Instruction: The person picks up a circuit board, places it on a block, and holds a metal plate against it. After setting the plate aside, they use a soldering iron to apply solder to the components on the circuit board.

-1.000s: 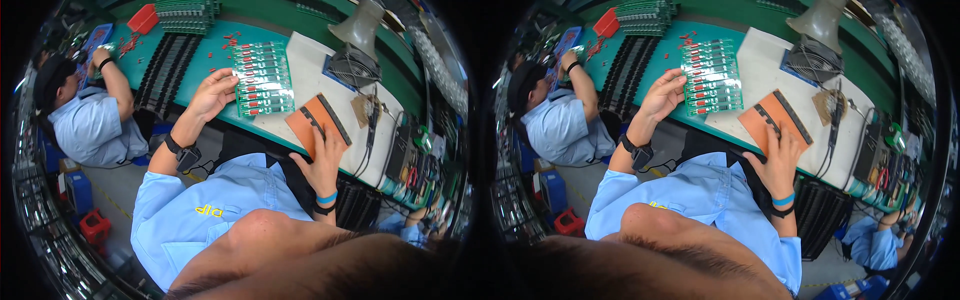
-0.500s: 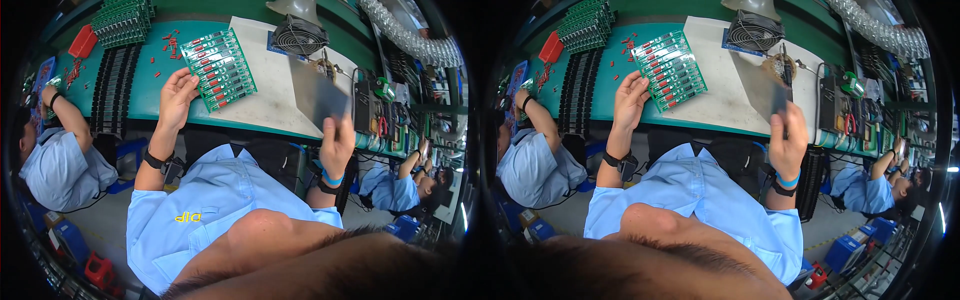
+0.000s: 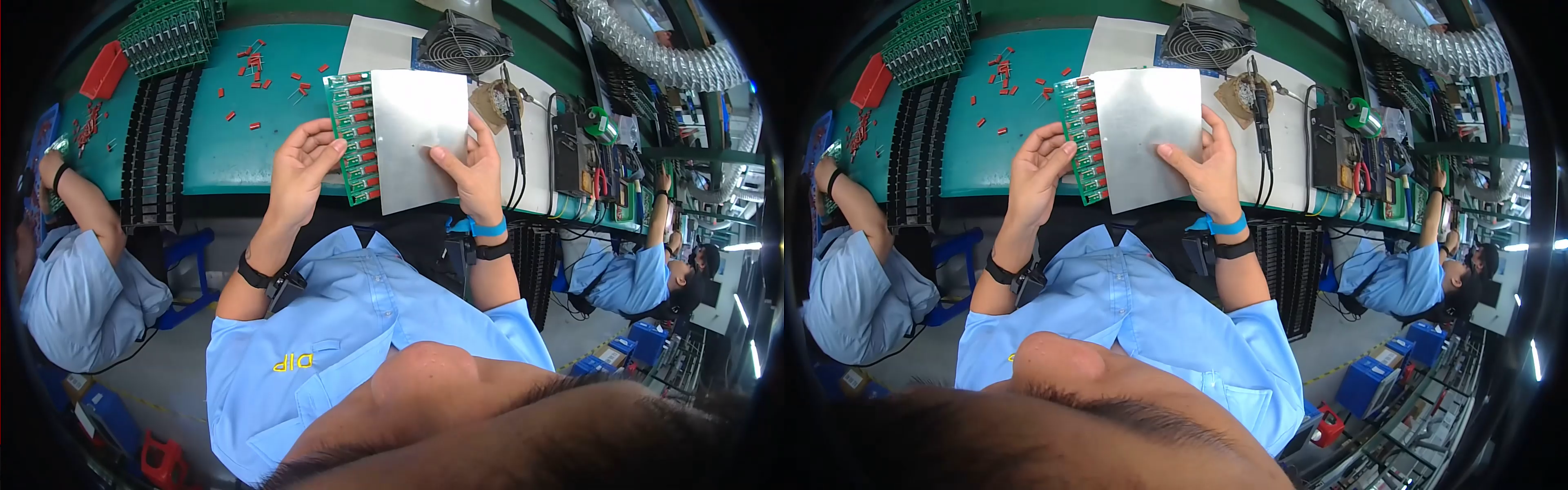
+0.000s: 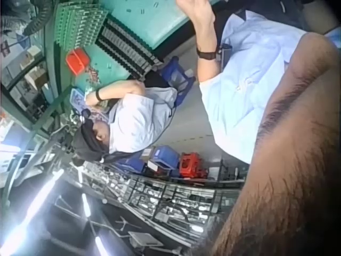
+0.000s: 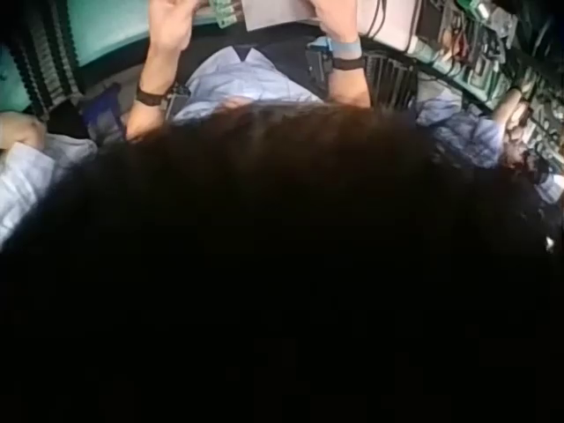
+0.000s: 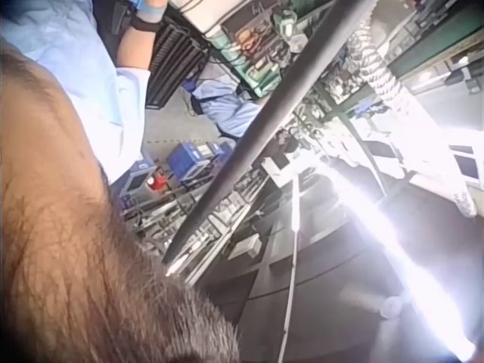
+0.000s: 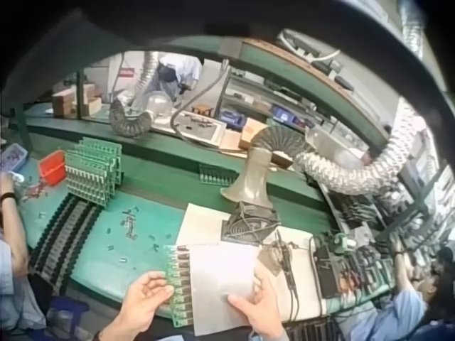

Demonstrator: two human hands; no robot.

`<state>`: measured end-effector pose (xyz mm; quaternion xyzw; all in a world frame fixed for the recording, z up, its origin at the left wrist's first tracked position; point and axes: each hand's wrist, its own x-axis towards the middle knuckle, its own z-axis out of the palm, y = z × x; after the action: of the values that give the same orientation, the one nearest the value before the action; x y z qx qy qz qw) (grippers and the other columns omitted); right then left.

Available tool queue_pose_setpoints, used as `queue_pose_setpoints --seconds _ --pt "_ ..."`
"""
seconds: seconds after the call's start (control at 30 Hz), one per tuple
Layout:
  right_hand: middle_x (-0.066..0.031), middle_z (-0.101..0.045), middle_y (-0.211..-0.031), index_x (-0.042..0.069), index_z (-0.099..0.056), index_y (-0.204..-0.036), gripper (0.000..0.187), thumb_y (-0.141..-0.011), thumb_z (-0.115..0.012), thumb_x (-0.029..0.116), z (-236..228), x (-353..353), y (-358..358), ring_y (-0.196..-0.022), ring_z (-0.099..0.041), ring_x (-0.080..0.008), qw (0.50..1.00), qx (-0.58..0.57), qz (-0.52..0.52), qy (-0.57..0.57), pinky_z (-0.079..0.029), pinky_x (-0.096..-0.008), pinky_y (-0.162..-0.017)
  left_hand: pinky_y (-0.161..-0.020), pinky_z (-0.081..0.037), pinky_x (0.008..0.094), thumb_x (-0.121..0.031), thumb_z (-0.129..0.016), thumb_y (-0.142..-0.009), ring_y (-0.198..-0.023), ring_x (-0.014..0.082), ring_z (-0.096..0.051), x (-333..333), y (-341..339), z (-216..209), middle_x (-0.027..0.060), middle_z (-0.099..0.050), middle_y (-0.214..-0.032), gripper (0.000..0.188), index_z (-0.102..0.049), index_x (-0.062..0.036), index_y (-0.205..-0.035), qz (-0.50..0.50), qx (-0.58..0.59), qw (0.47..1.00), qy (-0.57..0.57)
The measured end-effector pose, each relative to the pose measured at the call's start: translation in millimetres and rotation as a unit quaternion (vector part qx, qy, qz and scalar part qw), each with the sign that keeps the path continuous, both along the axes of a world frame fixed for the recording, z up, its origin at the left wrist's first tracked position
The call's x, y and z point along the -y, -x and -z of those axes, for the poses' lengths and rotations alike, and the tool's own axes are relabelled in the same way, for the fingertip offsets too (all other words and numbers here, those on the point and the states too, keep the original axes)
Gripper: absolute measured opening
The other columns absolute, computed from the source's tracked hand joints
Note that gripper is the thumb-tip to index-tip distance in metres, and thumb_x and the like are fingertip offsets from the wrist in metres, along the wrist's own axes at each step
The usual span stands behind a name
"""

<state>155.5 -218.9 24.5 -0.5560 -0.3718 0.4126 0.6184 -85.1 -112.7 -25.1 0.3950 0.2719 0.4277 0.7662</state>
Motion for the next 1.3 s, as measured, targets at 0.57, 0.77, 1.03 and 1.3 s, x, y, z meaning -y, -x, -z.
queue_pose_setpoints --seconds 0.57,0.77,1.03,1.3 --pt "-0.0221 -0.064 -0.141 -0.007 -0.034 -0.159 0.09 -0.087 -0.088 0.004 20.1 -12.5 0.3 -0.13 -0.064 -0.028 0.998 0.056 0.008 0.017 -0.052 -0.0396 -0.111 -0.097 -0.059 0.0284 0.003 -0.07 -0.101 -0.111 0.0158 -0.071 12.3 -11.0 -15.8 0.0138 -0.071 -0.121 0.035 -0.059 0.007 -0.134 0.019 0.008 1.0 -0.02" --pt "-0.0241 -0.064 -0.14 -0.009 -0.033 -0.158 0.092 -0.086 -0.089 0.004 19.7 -16.3 -2.4 -0.128 -0.065 -0.0289 1.0 0.005 0.0 0.019 -0.052 -0.0398 -0.11 -0.095 -0.059 0.0283 0.001 -0.073 -0.1 -0.11 0.0155 -0.071 8.5 -13.7 -16.7 0.013 -0.071 -0.12 0.039 -0.058 0.0065 -0.136 0.027 0.034 0.999 -0.03" --pt "-0.022 -0.064 -0.14 -0.003 -0.031 -0.162 0.087 -0.091 -0.082 -0.001 25.8 -6.2 -12.0 -0.127 -0.065 -0.0269 0.999 0.021 0.004 0.047 -0.052 -0.0388 -0.11 -0.095 -0.058 0.028 0.001 -0.073 -0.1 -0.108 0.0133 -0.07 14.4 -12.1 -16.3 0.0093 -0.071 -0.117 0.038 -0.059 0.004 -0.135 0.031 0.022 0.999 -0.007" --pt "-0.0237 -0.063 -0.142 -0.005 -0.031 -0.161 0.088 -0.091 -0.083 -0.002 25.5 -8.8 -13.1 -0.128 -0.065 -0.0269 1.0 0.016 0.001 0.016 -0.051 -0.0385 -0.111 -0.095 -0.058 0.0282 -0.001 -0.073 -0.101 -0.109 0.0131 -0.069 14.1 -18.1 -24.4 0.0081 -0.069 -0.118 0.041 -0.056 0.0039 -0.138 0.046 0.018 0.999 -0.023"
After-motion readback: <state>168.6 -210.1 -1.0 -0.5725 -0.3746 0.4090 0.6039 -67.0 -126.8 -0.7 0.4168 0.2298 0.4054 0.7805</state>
